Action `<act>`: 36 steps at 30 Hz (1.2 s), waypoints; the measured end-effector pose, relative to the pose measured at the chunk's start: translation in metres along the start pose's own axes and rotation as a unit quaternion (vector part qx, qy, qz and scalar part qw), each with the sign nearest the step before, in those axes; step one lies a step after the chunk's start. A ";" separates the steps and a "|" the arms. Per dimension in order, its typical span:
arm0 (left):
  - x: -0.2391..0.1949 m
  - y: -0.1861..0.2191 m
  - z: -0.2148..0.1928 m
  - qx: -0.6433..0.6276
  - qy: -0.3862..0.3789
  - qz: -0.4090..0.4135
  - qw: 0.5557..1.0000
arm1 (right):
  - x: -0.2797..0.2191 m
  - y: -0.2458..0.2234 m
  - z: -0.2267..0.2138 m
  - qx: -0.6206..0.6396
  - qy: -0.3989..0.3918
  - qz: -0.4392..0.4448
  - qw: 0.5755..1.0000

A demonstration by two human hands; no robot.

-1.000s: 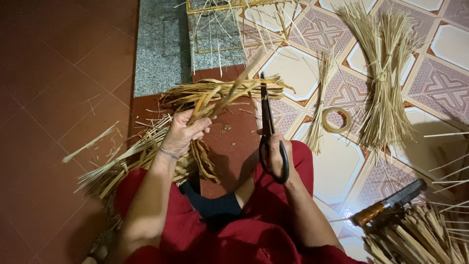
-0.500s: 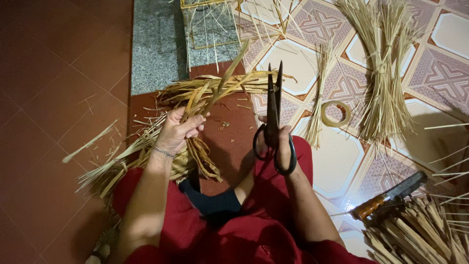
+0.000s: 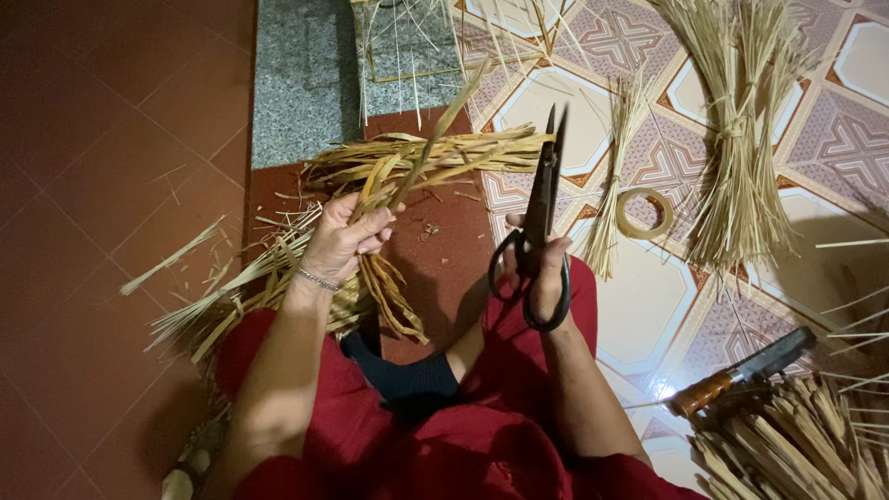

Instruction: The person sits on the floor and uses scissors to trim bundles of dried plant strips. They repeatedly pick up bundles, cut the ends, and place the trimmed pieces aside.

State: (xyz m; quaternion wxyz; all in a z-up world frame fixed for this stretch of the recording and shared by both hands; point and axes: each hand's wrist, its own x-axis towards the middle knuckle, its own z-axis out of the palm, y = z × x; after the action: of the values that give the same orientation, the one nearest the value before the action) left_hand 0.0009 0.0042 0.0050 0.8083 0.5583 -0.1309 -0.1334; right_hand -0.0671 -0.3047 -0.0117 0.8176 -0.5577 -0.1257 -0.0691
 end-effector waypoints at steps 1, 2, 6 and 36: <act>0.000 0.000 -0.001 -0.003 -0.002 -0.002 1.000 | 0.001 -0.001 -0.001 0.007 -0.005 -0.006 1.000; 0.000 0.000 -0.001 -0.007 -0.005 -0.002 1.000 | 0.002 -0.002 -0.001 0.014 -0.011 -0.014 1.000; 0.000 0.001 -0.003 0.011 0.022 -0.014 1.000 | 0.006 -0.005 -0.003 0.016 -0.033 -0.027 0.999; -0.004 0.007 0.005 -0.082 -0.004 0.010 0.997 | -0.022 0.054 0.033 0.146 -0.079 0.228 0.959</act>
State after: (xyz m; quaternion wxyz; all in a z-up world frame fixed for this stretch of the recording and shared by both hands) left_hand -0.0044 0.0040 0.0129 0.8520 0.4886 -0.1282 -0.1376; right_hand -0.0786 -0.2543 -0.0546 0.8714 -0.4500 -0.0679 0.1829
